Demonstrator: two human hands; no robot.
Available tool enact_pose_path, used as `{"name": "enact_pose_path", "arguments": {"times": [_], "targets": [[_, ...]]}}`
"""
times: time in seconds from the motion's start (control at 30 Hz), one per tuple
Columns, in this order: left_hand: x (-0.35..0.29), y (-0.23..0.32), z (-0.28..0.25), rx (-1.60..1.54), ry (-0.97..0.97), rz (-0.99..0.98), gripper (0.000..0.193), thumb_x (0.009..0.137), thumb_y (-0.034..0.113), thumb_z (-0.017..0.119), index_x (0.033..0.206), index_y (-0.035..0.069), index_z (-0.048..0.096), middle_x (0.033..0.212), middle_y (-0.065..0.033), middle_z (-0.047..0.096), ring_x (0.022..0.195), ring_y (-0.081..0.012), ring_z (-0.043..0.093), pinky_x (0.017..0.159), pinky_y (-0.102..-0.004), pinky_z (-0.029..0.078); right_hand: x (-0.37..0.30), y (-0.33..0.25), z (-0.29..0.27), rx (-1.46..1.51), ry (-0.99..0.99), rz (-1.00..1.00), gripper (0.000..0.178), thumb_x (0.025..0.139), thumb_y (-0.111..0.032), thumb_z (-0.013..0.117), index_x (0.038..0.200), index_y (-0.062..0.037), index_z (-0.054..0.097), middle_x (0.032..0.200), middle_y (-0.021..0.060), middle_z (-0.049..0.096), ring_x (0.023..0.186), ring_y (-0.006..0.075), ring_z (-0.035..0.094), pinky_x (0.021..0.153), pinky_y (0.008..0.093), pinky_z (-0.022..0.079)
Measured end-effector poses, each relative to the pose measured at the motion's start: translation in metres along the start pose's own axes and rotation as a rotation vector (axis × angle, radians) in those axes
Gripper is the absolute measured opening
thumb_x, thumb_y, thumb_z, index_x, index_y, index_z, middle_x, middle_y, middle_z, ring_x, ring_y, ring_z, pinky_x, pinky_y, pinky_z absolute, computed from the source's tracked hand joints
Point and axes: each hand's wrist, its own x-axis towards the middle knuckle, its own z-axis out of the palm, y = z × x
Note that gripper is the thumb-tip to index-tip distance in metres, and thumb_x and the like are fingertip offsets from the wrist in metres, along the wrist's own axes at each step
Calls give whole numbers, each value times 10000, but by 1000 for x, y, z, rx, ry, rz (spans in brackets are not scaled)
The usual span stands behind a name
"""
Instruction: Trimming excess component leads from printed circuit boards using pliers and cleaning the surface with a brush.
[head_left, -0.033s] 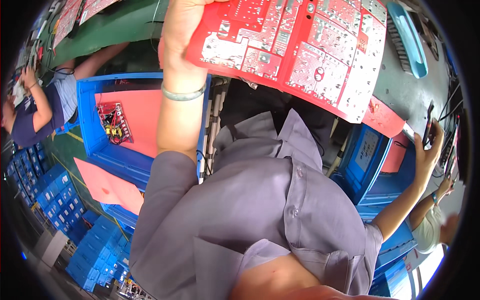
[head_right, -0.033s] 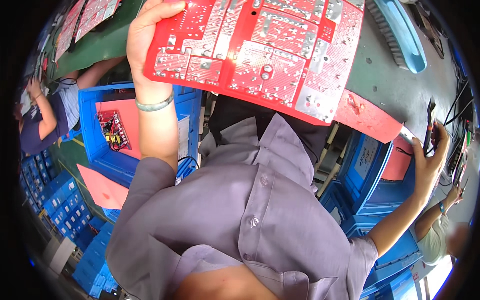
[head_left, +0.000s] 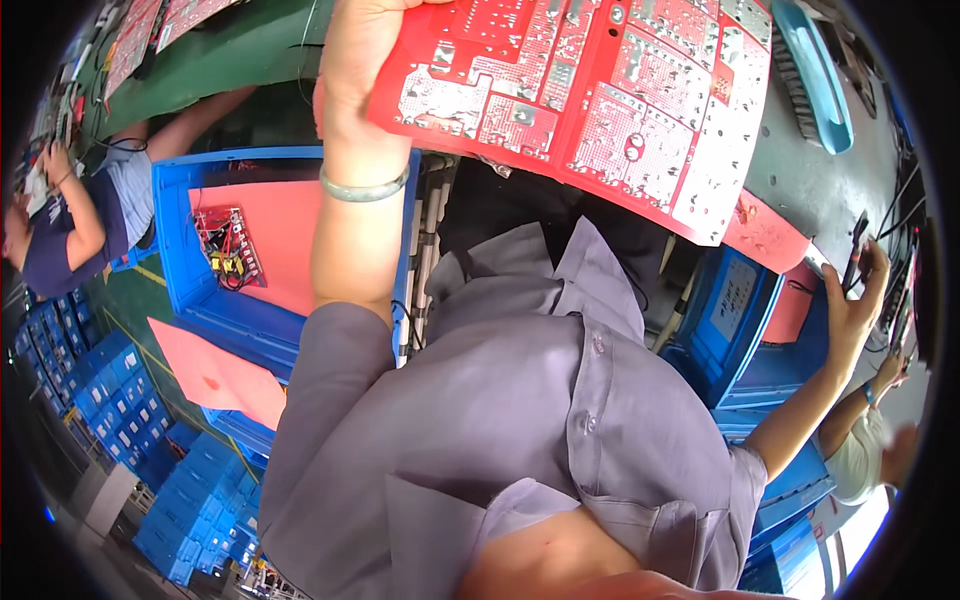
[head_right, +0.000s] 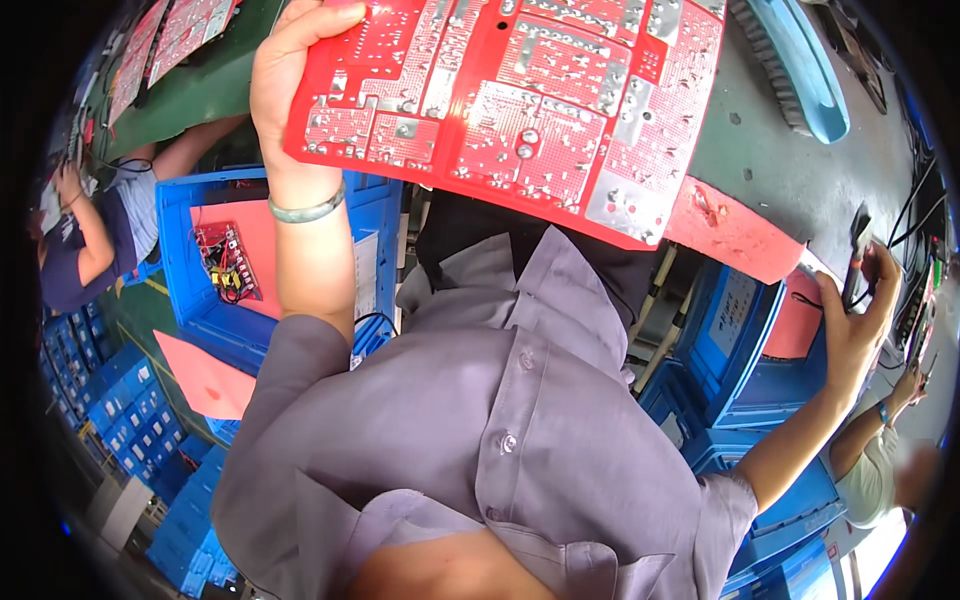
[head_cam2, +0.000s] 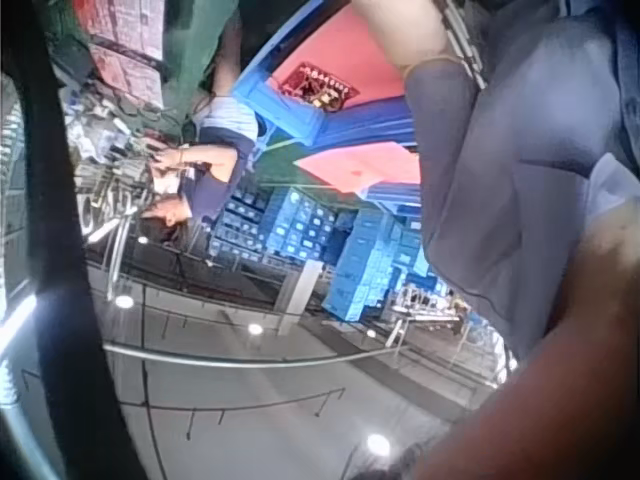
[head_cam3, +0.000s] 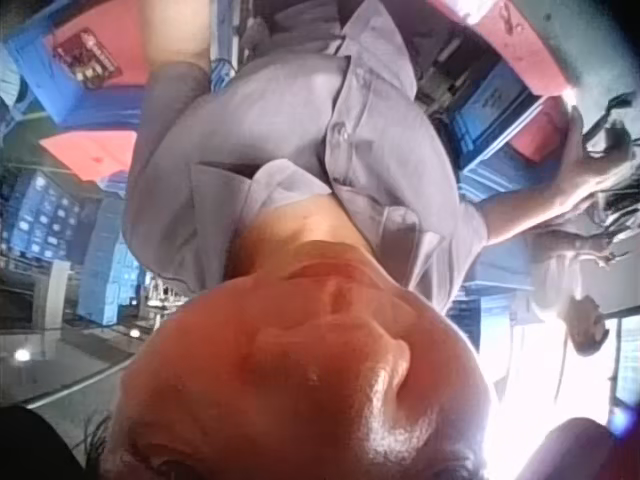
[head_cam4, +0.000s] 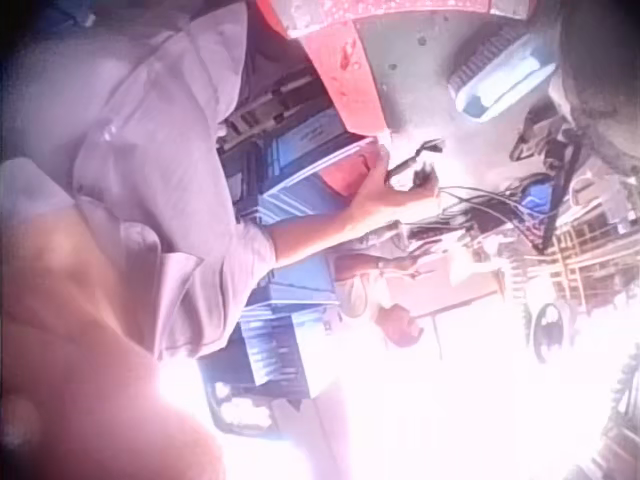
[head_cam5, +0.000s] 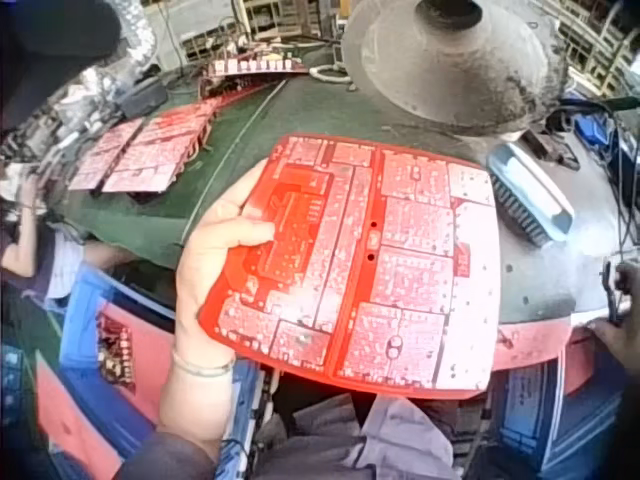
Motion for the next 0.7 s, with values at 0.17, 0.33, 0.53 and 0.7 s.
{"name": "enact_pose_path", "arguments": {"times": [0.17, 0.33, 0.53, 0.7], "targets": [[12, -21, -28, -302, -240, 44, 631, 709, -38, 403, 1331, -79, 308, 1278, -199, 468, 1129, -252, 506, 968, -308, 384, 43, -110, 4, -224, 76, -514, 507, 615, 32, 686, 1107, -52, 596, 1087, 133, 541, 966, 279, 539, 825, 370, 431], [0, -4, 0, -40, -15, 9, 610, 726, -29, 421, 1326, -76, 318, 1269, -206, 475, 1110, -258, 521, 966, -323, 393, 88, -150, 12, -250, -11, -811, 525, 549, -18, 708, 1059, -121, 641, 1047, 107, 549, 937, 291, 546, 800, 394, 431], [-3, -5, -2, -11, 76, 22, 601, 730, -29, 425, 1321, -76, 327, 1263, -212, 478, 1100, -272, 528, 961, -321, 400, 102, -168, 10, -357, -96, -927, 544, 513, -86, 709, 1049, -151, 648, 1014, 93, 560, 910, 282, 557, 786, 393, 434], [-3, -5, 1, -19, -44, 20, 604, 736, -16, 416, 1327, -80, 308, 1253, -218, 482, 1104, -268, 523, 963, -321, 397, 103, -171, 13, -302, -127, -907, 523, 523, -100, 701, 1042, -141, 653, 985, 92, 557, 876, 274, 557, 751, 381, 437]]}}
